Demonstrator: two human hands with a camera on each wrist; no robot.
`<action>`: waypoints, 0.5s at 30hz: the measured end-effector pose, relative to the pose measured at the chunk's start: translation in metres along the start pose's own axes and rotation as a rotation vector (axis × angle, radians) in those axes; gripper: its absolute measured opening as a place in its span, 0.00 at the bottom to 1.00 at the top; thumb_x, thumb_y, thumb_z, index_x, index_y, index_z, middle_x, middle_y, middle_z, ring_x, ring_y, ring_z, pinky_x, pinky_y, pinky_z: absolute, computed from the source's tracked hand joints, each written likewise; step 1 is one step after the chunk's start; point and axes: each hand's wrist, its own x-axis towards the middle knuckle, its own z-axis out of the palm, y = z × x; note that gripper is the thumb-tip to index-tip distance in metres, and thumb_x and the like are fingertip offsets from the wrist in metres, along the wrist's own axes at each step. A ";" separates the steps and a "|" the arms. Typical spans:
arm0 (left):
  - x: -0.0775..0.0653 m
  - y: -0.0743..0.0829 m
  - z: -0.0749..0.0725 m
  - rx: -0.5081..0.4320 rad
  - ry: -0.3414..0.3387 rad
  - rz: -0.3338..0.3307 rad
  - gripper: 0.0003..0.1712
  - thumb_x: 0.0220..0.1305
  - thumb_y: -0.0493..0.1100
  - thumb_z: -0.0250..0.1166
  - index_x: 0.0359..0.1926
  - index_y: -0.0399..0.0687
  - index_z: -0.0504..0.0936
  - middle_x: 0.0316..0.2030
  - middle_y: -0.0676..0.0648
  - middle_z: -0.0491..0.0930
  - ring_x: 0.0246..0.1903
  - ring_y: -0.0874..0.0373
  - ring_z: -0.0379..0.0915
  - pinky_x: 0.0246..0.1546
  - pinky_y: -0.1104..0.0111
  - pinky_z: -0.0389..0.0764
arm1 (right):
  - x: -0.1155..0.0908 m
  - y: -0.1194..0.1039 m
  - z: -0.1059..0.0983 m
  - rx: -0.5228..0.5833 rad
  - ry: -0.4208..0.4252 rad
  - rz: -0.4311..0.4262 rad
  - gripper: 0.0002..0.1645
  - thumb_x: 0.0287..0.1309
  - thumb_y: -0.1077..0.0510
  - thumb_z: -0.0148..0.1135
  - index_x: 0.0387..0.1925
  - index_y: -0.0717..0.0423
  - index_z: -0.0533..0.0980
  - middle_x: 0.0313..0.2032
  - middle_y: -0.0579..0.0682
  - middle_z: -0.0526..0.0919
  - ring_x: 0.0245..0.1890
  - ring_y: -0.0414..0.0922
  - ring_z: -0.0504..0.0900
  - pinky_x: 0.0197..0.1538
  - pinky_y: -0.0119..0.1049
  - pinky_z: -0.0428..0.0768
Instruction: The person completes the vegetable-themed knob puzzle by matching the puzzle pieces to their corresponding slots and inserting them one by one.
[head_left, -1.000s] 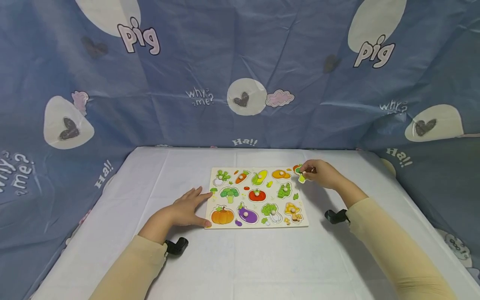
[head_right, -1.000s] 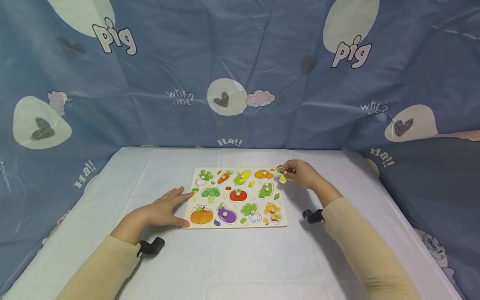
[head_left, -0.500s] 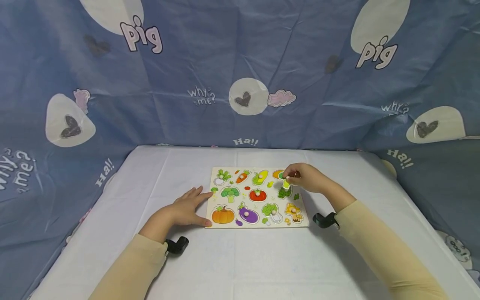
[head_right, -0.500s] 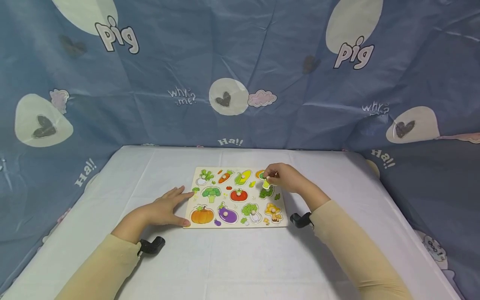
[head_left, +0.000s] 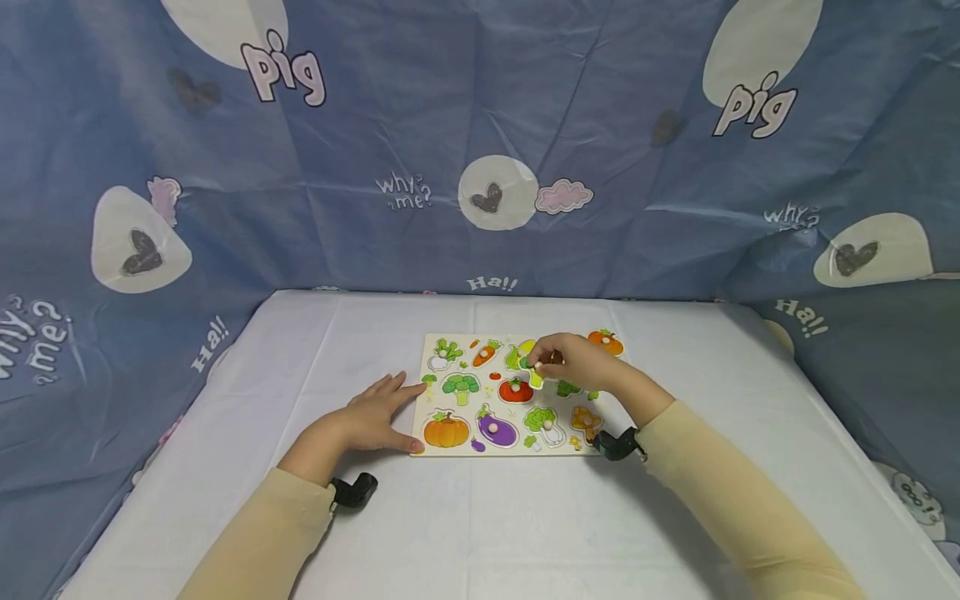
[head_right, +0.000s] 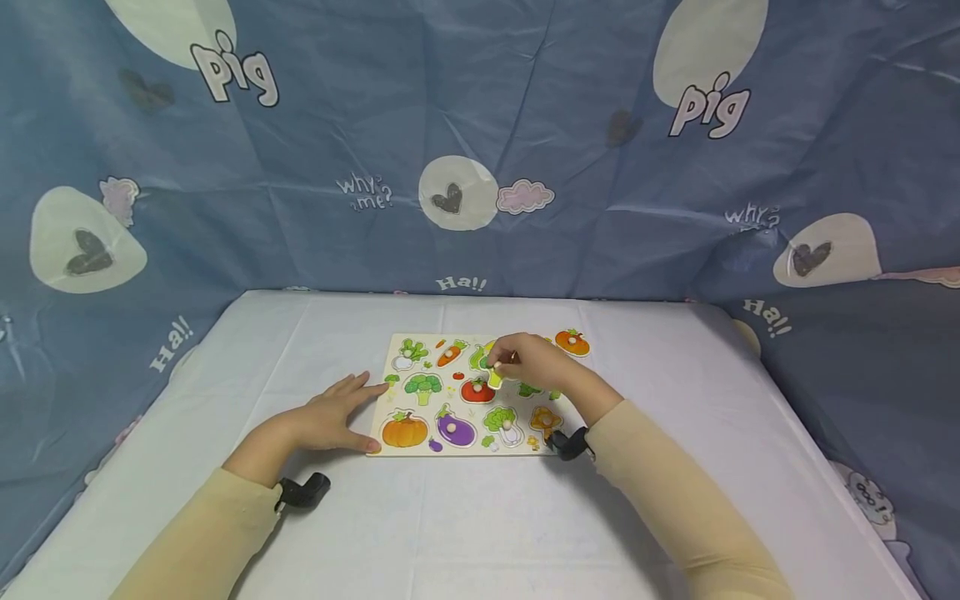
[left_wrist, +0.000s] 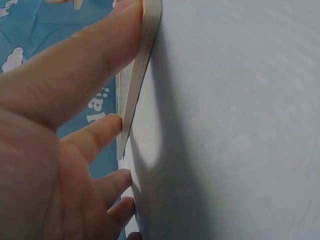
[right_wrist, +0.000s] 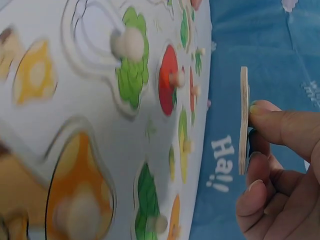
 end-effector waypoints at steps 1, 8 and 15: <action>0.000 0.000 0.000 0.000 0.000 0.001 0.60 0.47 0.66 0.76 0.77 0.52 0.60 0.77 0.33 0.44 0.75 0.31 0.35 0.69 0.33 0.44 | 0.001 -0.002 0.002 0.000 -0.004 -0.009 0.05 0.69 0.61 0.61 0.44 0.53 0.81 0.34 0.45 0.80 0.30 0.44 0.73 0.33 0.35 0.75; -0.002 0.001 -0.001 -0.015 0.001 0.003 0.60 0.48 0.65 0.76 0.77 0.52 0.60 0.77 0.33 0.44 0.75 0.30 0.35 0.69 0.33 0.44 | 0.013 -0.015 0.013 0.013 -0.022 -0.070 0.06 0.68 0.63 0.61 0.44 0.52 0.81 0.36 0.44 0.81 0.32 0.43 0.74 0.36 0.36 0.76; -0.001 0.001 -0.001 -0.004 0.004 0.003 0.60 0.48 0.66 0.75 0.77 0.52 0.60 0.77 0.33 0.44 0.75 0.30 0.36 0.68 0.32 0.45 | 0.031 -0.030 0.025 0.052 -0.079 -0.070 0.06 0.69 0.63 0.61 0.44 0.53 0.81 0.36 0.45 0.81 0.30 0.45 0.76 0.34 0.34 0.76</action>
